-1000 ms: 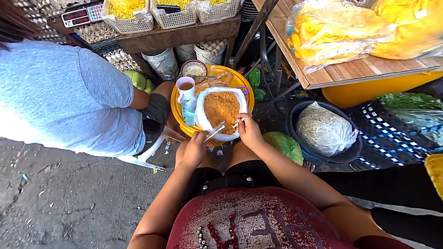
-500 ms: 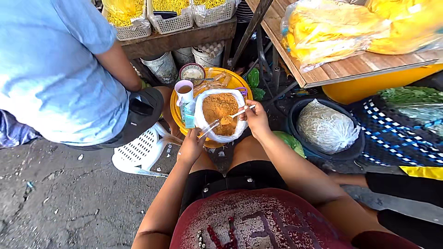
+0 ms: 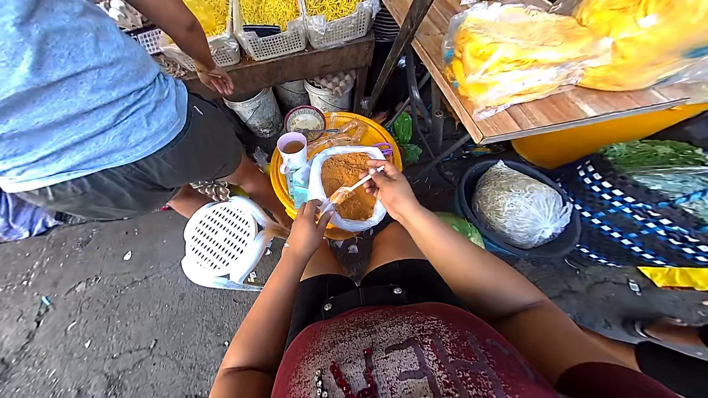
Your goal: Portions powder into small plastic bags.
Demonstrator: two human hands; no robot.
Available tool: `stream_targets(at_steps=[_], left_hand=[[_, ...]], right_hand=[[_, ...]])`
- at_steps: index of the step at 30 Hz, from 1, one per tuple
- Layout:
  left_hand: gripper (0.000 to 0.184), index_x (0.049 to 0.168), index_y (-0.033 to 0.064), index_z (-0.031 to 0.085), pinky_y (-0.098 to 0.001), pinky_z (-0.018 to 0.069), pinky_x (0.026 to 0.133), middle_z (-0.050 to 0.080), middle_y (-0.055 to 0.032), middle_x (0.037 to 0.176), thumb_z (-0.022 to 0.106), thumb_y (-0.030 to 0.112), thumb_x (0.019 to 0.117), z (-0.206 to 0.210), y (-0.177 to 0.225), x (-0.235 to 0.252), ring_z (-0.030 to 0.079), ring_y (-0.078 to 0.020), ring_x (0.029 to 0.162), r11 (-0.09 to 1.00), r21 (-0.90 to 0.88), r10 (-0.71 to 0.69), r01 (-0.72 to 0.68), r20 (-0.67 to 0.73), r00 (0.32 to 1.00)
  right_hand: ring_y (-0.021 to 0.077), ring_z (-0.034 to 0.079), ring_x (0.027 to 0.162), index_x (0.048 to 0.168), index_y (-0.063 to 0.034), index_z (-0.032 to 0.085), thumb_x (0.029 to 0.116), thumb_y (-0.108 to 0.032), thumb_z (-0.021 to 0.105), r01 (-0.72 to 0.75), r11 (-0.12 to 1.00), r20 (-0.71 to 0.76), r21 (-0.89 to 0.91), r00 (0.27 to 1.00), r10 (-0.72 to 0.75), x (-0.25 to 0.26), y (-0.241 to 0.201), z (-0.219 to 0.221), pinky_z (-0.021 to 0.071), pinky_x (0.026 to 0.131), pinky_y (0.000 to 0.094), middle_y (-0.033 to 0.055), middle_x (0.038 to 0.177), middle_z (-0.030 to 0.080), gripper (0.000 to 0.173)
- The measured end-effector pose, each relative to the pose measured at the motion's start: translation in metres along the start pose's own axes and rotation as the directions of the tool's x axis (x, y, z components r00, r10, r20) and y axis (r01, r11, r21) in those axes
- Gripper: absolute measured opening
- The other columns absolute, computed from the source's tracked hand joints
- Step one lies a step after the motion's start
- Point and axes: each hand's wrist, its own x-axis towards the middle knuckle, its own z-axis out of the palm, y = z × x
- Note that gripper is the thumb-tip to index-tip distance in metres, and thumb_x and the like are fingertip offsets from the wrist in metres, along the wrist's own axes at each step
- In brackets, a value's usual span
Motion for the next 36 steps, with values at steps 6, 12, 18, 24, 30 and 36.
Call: stream_targets(at_steps=[6,12,18,24,30,36], left_hand=[[0.041,0.123,-0.0079,0.059,-0.0332,0.0541,0.088,0.066,-0.0189,0.106,0.066,0.025,0.0994,0.01,-0.003,0.004,0.066,-0.0194,0.093,0.977,-0.209,0.027,-0.041,-0.068,0.997],[0.032,0.121,-0.006,0.06,-0.0307,0.0554,0.083,0.069,-0.0155,0.099,0.063,0.019,0.1007,0.014,-0.007,0.002,0.067,-0.0131,0.086,0.933,-0.359,-0.062,0.028,-0.083,0.995],[0.013,0.109,-0.0035,0.057,-0.0241,0.0581,0.073,0.065,-0.0021,0.085,0.059,0.006,0.0991,0.017,-0.02,-0.006,0.066,-0.0053,0.074,0.783,-0.621,-0.048,-0.035,-0.116,0.992],[0.017,0.108,-0.0009,0.058,-0.0208,0.0529,0.07,0.063,-0.0014,0.091,0.065,0.01,0.0969,0.017,-0.023,-0.01,0.06,-0.0029,0.074,0.805,-0.593,-0.004,-0.014,-0.028,1.0],[0.053,0.124,-0.0051,0.054,-0.0253,0.0533,0.083,0.064,-0.0014,0.096,0.016,0.029,0.1084,0.013,-0.023,-0.006,0.062,-0.0062,0.088,0.737,-0.675,0.059,-0.013,0.045,0.997],[0.041,0.113,-0.0043,0.062,-0.0259,0.0511,0.081,0.061,-0.0042,0.087,0.031,0.023,0.1123,0.012,-0.014,0.001,0.06,-0.0064,0.081,0.898,-0.429,-0.108,0.1,0.006,0.994]], right_hand=[[0.0095,0.065,0.088,0.123,-0.0015,0.058,0.1076,-0.012,0.039,0.399,0.899,0.339,-0.178,0.883,-0.325,-0.026,-0.018,0.015,0.0554,0.08,0.0283,0.0059,0.106,0.068,0.027],[0.0101,0.066,0.091,0.124,0.0009,0.056,0.1085,-0.013,0.037,0.674,0.699,0.246,-0.24,0.739,-0.628,-0.026,-0.045,-0.007,0.0573,0.081,0.0294,0.0072,0.11,0.067,0.028],[0.0331,0.069,0.1,0.131,0.005,0.056,0.1055,-0.006,0.045,0.448,0.543,0.179,-0.711,0.861,-0.476,0.001,0.015,-0.032,0.057,0.091,0.05,0.0216,0.114,0.067,0.03],[0.0292,0.07,0.091,0.129,0.0037,0.058,0.106,-0.007,0.045,0.307,0.683,0.103,-0.663,0.941,-0.323,-0.005,0.046,-0.026,0.0579,0.085,0.0475,0.0185,0.107,0.07,0.028],[0.0193,0.069,0.08,0.13,0.0034,0.055,0.1067,-0.008,0.046,0.185,0.831,-0.018,-0.525,0.973,-0.228,-0.007,0.047,-0.026,0.0591,0.077,0.0385,0.0156,0.106,0.069,0.028],[0.0091,0.066,0.07,0.134,0.0005,0.05,0.1099,-0.009,0.043,0.007,0.995,-0.221,-0.102,0.975,-0.03,-0.003,0.027,-0.037,0.0575,0.069,0.0262,0.0078,0.097,0.069,0.027]])
